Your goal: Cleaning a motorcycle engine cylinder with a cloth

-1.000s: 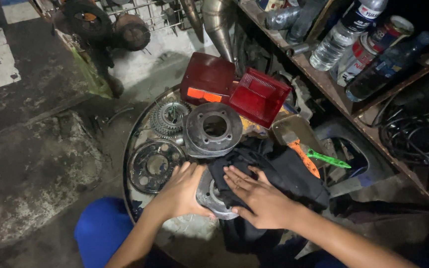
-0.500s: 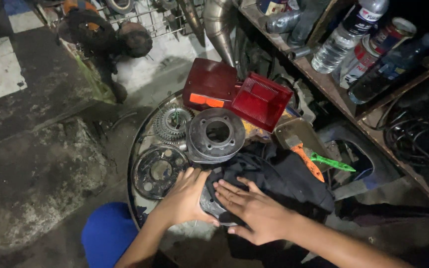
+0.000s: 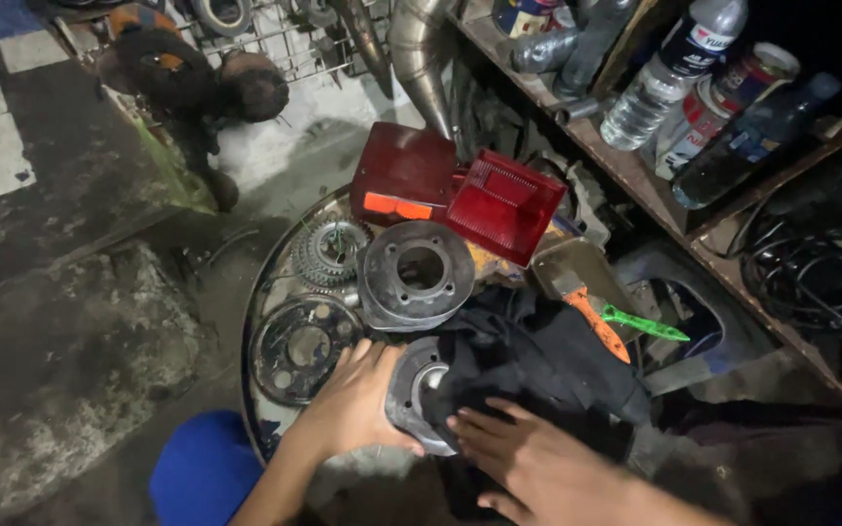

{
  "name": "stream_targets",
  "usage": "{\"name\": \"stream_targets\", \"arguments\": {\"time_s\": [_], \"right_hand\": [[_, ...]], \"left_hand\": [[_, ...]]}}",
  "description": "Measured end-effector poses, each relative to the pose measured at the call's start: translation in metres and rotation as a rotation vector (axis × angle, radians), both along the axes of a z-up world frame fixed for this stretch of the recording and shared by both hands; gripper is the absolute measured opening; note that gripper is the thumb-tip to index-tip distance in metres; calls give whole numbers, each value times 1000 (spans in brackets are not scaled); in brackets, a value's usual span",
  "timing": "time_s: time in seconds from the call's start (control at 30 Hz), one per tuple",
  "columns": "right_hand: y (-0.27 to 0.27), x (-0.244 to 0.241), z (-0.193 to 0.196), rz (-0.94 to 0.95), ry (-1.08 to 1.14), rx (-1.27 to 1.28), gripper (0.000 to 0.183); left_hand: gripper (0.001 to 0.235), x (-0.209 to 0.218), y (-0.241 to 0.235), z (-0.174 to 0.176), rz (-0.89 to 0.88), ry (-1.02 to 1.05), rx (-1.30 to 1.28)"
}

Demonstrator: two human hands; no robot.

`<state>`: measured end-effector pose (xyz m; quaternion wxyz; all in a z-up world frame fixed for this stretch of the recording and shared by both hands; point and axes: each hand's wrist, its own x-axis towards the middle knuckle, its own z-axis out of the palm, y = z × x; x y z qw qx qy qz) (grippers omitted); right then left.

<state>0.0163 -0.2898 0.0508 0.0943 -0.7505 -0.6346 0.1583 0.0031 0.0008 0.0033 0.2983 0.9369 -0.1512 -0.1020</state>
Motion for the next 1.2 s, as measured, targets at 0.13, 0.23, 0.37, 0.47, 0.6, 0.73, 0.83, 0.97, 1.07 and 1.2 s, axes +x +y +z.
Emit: {"name": "stream_targets", "arguments": {"time_s": [0.13, 0.23, 0.37, 0.47, 0.6, 0.73, 0.83, 0.97, 1.07, 1.2], "right_hand": [[-28, -7, -43, -123, -113, 15, 78], [-29, -2, -42, -159, -172, -50, 74], [-17, 10, -41, -223, -204, -23, 79], [-8, 18, -37, -249, -143, -19, 78], [3, 26, -27, -257, 2, -86, 80], [13, 30, -30, -278, 6, -62, 81], [24, 27, -29, -276, -1, -1, 78], [40, 19, -22, -207, -4, 88, 79], [49, 16, -8, -136, 84, 98, 75], [50, 14, 6, -6, 120, 90, 72]], "left_hand": [[120, -1, -1, 3, -4, -33, -13], [118, 0, -2, 4, 4, -27, -38], [118, 0, -2, -4, -12, -91, -23], [116, -1, -5, 10, -16, 7, -41], [123, 0, -7, 15, -2, 84, -23], [121, 1, -5, 2, -26, -19, -37], [120, 1, -6, -4, -37, -72, -45], [106, -1, -5, -11, -26, -60, -22], [109, -1, -1, -19, -34, -118, -21], [113, -3, 1, -14, -42, -121, -13]]}}
